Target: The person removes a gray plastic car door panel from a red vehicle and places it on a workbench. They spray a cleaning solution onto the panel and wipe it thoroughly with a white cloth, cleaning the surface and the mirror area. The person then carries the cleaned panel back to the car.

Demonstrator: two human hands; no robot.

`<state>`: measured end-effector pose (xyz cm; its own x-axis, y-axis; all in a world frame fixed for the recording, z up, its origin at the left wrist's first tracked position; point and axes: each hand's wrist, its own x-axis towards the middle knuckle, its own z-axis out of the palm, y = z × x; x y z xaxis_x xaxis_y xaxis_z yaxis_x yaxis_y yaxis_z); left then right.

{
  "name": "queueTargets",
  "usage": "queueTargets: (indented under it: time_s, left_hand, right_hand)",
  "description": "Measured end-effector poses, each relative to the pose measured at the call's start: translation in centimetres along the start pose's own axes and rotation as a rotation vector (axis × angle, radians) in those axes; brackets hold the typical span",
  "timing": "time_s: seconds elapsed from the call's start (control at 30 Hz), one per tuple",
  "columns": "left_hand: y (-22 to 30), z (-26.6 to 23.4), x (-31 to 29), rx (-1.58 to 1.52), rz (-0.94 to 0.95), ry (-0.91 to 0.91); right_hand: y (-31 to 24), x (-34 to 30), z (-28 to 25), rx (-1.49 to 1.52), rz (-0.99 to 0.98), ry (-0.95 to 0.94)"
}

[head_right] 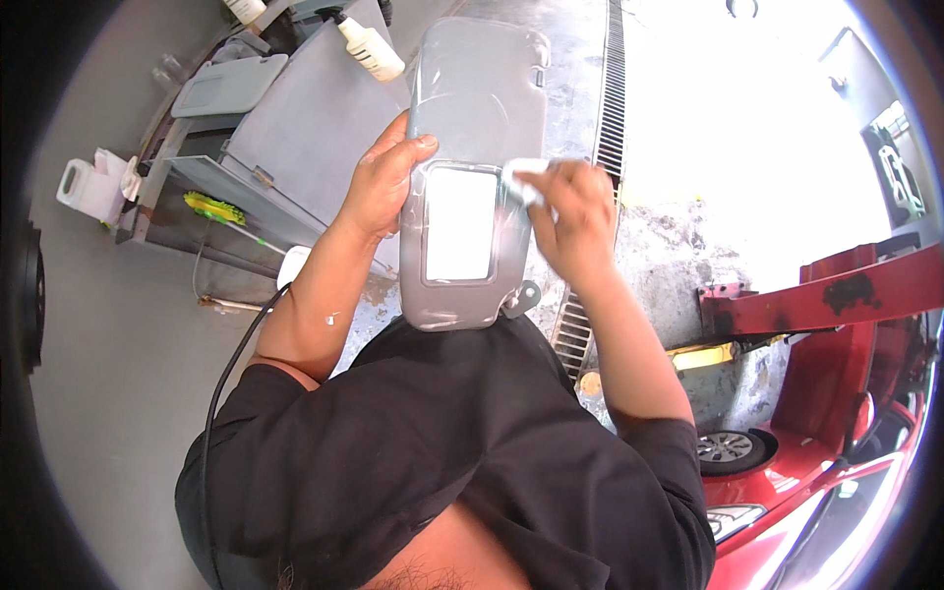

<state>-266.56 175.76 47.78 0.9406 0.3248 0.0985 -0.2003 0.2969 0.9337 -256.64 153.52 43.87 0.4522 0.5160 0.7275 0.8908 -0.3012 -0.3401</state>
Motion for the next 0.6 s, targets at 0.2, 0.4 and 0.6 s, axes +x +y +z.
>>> queueTargets:
  time_s: [0.2,0.4,0.6]
  left_hand:
    - [0.7,0.7,-0.9,0.034,0.086,-0.059]
    - [2.0,-0.2,-2.2,0.09,0.16,-0.095]
    - [4.2,-0.8,-4.0,0.14,0.164,-0.279]
  right_hand:
    - [-5.7,5.7,0.2,0.145,-0.213,0.0]
    - [-3.3,5.4,-0.6,0.132,-0.122,-0.029]
    - [-6.0,13.5,0.5,-0.031,-0.077,0.219]
